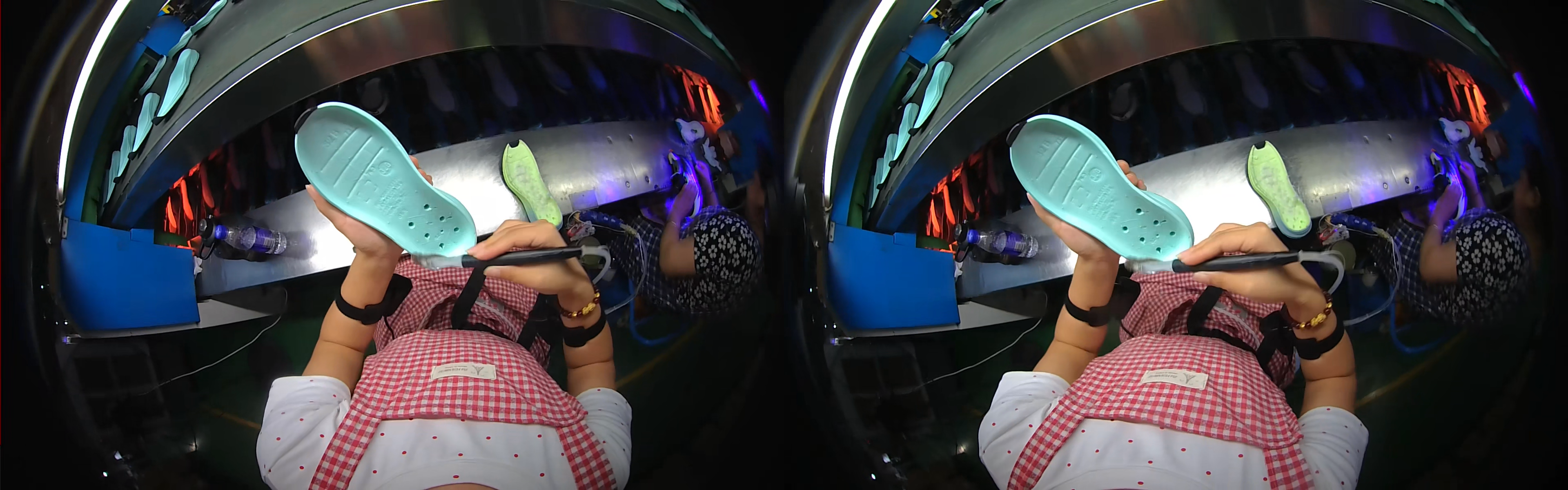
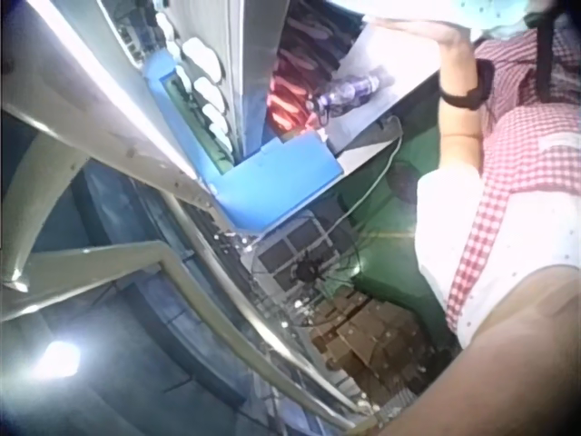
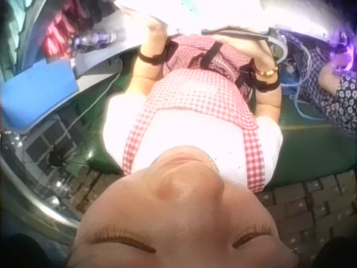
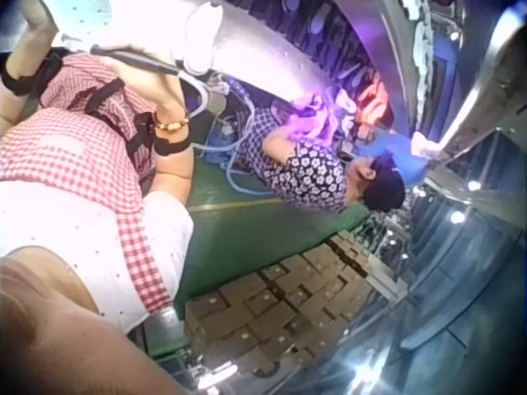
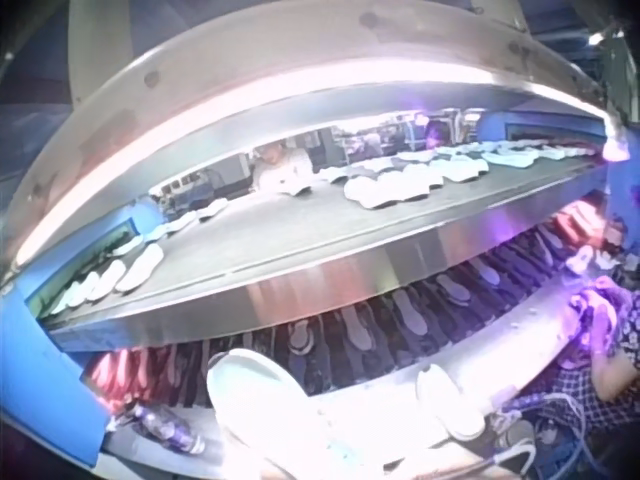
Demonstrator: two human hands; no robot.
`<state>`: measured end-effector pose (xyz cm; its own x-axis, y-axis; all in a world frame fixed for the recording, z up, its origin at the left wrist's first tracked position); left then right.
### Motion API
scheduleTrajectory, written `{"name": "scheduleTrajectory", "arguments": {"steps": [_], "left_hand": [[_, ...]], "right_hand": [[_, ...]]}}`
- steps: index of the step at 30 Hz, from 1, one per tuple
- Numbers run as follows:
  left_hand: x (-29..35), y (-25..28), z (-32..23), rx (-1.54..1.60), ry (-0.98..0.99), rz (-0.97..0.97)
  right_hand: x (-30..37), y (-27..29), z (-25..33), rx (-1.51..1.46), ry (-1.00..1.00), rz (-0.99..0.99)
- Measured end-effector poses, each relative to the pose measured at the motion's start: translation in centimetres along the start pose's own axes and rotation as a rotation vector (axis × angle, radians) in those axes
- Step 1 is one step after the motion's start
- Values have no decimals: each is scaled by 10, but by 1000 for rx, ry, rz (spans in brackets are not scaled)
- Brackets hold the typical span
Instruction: Applying glue or primer to shoe soles using a brush on a footwear assembly line.
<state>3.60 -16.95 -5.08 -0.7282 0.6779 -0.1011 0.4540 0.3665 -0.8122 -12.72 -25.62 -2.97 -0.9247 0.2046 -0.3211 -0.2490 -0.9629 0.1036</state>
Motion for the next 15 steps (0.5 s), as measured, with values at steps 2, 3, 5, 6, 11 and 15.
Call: {"name": "scheduleTrajectory", "arguments": {"steps": [2,3,5,6,11,15], "left_hand": [[-1,-4,0,-90,12,33],[1,-5,1,-110,17,-13],[-1,-2,1,-113,11,-15],[-3,-1,0,-118,4,-17],[1,-6,-4,-87,69,65],[3,8,3,54,124,-151]], "right_hand": [[3,1,1,-64,22,50],[4,7,-10,-159,-154,-132],[5,12,-24,-250,-335,-264],[7,5,-26,-181,-356,-167],[6,6,-29,-463,-279,-134],[8,-6,-42,-756,-405,-285]]}}
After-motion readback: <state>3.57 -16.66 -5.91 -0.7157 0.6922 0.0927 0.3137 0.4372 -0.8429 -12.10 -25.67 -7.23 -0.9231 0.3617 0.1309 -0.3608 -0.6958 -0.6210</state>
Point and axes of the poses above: each hand's wrist, its own x-axis away from the middle knuckle, its own y-axis out of the back of the hand, z = x × y, the point moved 6 cm from there along -x, towards the middle knuckle, and after that the axes turned 2 degrees about -z, right-handed, at the moved point
